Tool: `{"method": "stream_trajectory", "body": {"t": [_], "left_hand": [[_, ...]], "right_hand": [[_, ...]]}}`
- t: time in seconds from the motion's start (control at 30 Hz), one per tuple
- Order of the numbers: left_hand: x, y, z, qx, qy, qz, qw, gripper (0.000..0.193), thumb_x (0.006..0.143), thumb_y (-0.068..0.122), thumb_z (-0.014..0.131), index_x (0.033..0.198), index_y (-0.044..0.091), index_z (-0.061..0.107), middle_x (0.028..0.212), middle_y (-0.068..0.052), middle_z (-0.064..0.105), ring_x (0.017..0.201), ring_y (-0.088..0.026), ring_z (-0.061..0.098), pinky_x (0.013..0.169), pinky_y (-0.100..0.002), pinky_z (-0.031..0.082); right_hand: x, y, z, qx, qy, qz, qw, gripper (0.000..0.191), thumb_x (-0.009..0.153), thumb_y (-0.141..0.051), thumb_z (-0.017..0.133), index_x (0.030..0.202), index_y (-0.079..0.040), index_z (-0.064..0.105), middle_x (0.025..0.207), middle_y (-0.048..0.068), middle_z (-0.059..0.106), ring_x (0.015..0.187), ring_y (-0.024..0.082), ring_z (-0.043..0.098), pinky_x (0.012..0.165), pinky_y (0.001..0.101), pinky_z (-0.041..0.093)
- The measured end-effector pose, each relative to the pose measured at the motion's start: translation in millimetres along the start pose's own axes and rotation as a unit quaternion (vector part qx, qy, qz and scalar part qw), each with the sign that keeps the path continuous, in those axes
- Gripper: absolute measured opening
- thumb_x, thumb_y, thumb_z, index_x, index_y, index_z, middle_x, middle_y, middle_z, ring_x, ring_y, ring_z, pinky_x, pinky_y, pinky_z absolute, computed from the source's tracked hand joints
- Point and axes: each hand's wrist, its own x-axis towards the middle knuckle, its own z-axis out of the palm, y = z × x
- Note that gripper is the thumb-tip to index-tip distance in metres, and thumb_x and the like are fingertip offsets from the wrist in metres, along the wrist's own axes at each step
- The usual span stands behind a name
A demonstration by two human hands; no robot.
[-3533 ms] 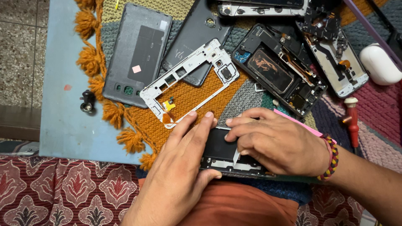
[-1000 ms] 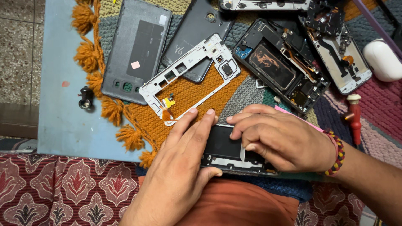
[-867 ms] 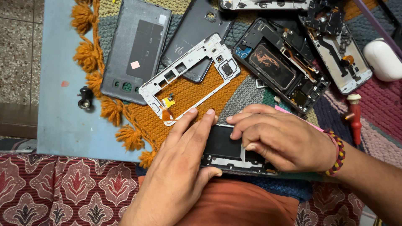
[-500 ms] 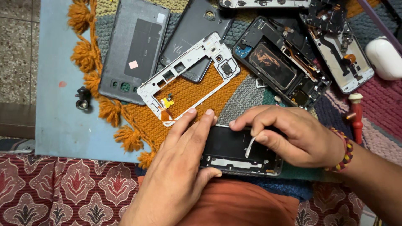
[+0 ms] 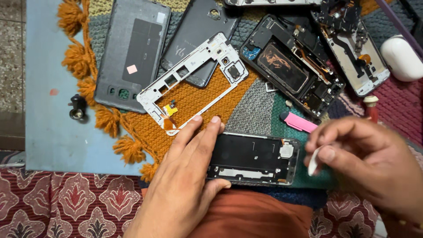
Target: The person disassembles a smartphone using a pink plastic pry tool and a red screwdriver. They remove a white sticker, pry open internal components, and detach small parts from the phone's chassis.
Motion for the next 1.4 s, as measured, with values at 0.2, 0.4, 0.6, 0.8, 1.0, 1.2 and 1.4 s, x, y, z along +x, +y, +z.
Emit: {"method": "stream_trajectory", "body": {"t": [0.2, 0.4, 0.6, 0.8, 1.0, 1.2, 1.4], "left_hand": [[0, 0, 0, 0.009, -0.003, -0.005, 1.000, 0.101, 0.067, 0.015, 0.086, 0.151, -0.004, 0.033, 0.148, -0.018, 0.052, 0.144, -0.043, 0.038, 0.114, -0.048, 0.034], [0, -1, 0, 0.006, -0.004, 0.001, 1.000, 0.101, 0.068, 0.015, 0.086, 0.151, -0.005, 0.032, 0.148, -0.019, 0.052, 0.143, -0.044, 0.038, 0.114, -0.048, 0.034], [0, -2, 0, 0.007, -0.004, 0.004, 1.000, 0.101, 0.067, 0.015, 0.086, 0.151, -0.005, 0.032, 0.148, -0.019, 0.052, 0.143, -0.044, 0.038, 0.114, -0.048, 0.034], [0, -3, 1, 0.007, -0.003, -0.001, 1.000, 0.102, 0.067, 0.016, 0.087, 0.151, -0.005, 0.033, 0.147, -0.018, 0.053, 0.143, -0.044, 0.039, 0.114, -0.047, 0.035], [0, -3, 1, 0.006, -0.005, -0.006, 1.000, 0.100, 0.068, 0.017, 0.087, 0.150, -0.004, 0.033, 0.147, -0.018, 0.054, 0.143, -0.043, 0.039, 0.113, -0.047, 0.035], [-1, -6, 2, 0.009, -0.005, -0.001, 1.000, 0.100, 0.069, 0.018, 0.086, 0.151, -0.004, 0.033, 0.146, -0.019, 0.053, 0.142, -0.043, 0.039, 0.113, -0.048, 0.035], [-2, -8, 4, 0.007, 0.001, 0.005, 1.000, 0.101, 0.071, 0.020, 0.086, 0.153, -0.004, 0.032, 0.149, -0.018, 0.052, 0.144, -0.042, 0.038, 0.114, -0.047, 0.034]], "right_hand": [[-23, 36, 1, -0.081, 0.140, 0.130, 0.978, 0.017, 0.095, -0.004, 0.073, 0.108, 0.006, 0.067, 0.091, 0.018, 0.076, 0.071, 0.020, 0.072, 0.063, 0.0328, 0.062], [-20, 39, 22, -0.140, 0.179, 0.125, 0.966, 0.022, 0.092, -0.005, 0.075, 0.113, 0.003, 0.072, 0.090, 0.014, 0.078, 0.070, 0.017, 0.074, 0.062, 0.0286, 0.062], [-24, 30, 23, -0.144, 0.247, 0.157, 0.945, 0.022, 0.090, -0.004, 0.074, 0.110, 0.005, 0.077, 0.090, 0.015, 0.080, 0.070, 0.017, 0.073, 0.062, 0.0291, 0.063], [-33, 40, 20, -0.194, 0.265, 0.190, 0.925, 0.024, 0.090, -0.002, 0.077, 0.113, 0.003, 0.073, 0.084, 0.017, 0.080, 0.067, 0.019, 0.072, 0.059, 0.0307, 0.059], [-37, 37, 15, -0.163, 0.313, 0.189, 0.916, 0.022, 0.088, -0.003, 0.074, 0.108, 0.004, 0.076, 0.085, 0.015, 0.079, 0.071, 0.017, 0.073, 0.061, 0.0287, 0.059], [-32, 20, 14, -0.187, 0.321, 0.150, 0.916, 0.020, 0.094, -0.006, 0.072, 0.109, 0.005, 0.077, 0.086, 0.017, 0.078, 0.070, 0.021, 0.074, 0.058, 0.0306, 0.063], [4, 6, 10, -0.141, 0.367, 0.001, 0.919, 0.017, 0.099, -0.007, 0.072, 0.113, 0.003, 0.070, 0.089, 0.009, 0.072, 0.068, 0.011, 0.066, 0.057, 0.0195, 0.051]]}}
